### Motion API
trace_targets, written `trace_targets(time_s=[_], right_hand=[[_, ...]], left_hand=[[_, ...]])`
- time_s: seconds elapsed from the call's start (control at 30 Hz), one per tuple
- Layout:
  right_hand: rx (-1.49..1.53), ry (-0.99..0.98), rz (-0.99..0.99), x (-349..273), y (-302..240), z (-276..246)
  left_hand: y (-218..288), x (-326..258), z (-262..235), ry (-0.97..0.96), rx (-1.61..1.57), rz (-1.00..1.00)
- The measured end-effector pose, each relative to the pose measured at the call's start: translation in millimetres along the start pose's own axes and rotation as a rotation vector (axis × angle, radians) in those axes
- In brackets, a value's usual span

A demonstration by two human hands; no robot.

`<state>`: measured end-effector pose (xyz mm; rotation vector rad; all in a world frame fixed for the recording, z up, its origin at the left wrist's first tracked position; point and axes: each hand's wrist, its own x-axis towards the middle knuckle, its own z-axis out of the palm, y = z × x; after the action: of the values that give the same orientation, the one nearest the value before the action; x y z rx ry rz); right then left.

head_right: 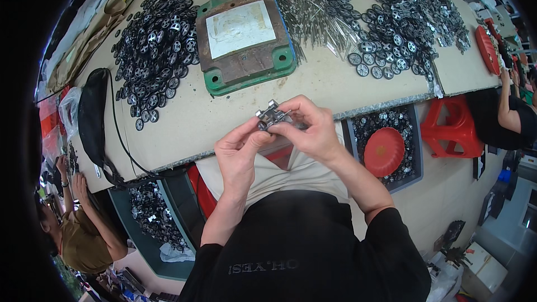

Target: The person assembles small plastic components and metal parts using a manual press machine.

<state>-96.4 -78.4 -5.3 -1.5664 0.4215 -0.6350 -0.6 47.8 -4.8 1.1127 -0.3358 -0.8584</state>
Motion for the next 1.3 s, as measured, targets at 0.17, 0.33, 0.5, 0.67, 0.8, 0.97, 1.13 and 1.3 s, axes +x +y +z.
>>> trace_targets(time_s=[0.17, 0.33, 0.5, 0.67, 0.8, 0.97, 1.13, 1.3], right_hand=[[0.137, 0.006, 0.092, 1, -9, 4], [-0.129, -0.084, 0.003, 13, -15, -20], [-0.712, 0.330, 0.028, 47, -22, -87], [-1.211, 0.341, -0.063, 51, -10, -120], [-1.197, 0.319, -0.081, 51, -9, -120], [-0.513, 0.266, 0.170, 44, -21, -99], [-0.079, 0.124, 0.265, 29, -21, -65], [0.110, 0.107, 0.284, 17, -19, -37]], left_hand=[[4, 4, 1, -0.013, -0.041, 0.008], [-3, 12, -14, -0.130, -0.436, -0.123], [4, 12, -15, -0.167, -0.442, -0.149], [3, 13, -15, -0.172, -0.403, -0.167], [4, 14, -13, -0.164, -0.382, -0.175], [1, 14, -13, -0.168, -0.480, -0.205], [7, 14, -4, -0.177, -0.456, -0.232], [4, 13, -4, -0.185, -0.422, -0.223]])
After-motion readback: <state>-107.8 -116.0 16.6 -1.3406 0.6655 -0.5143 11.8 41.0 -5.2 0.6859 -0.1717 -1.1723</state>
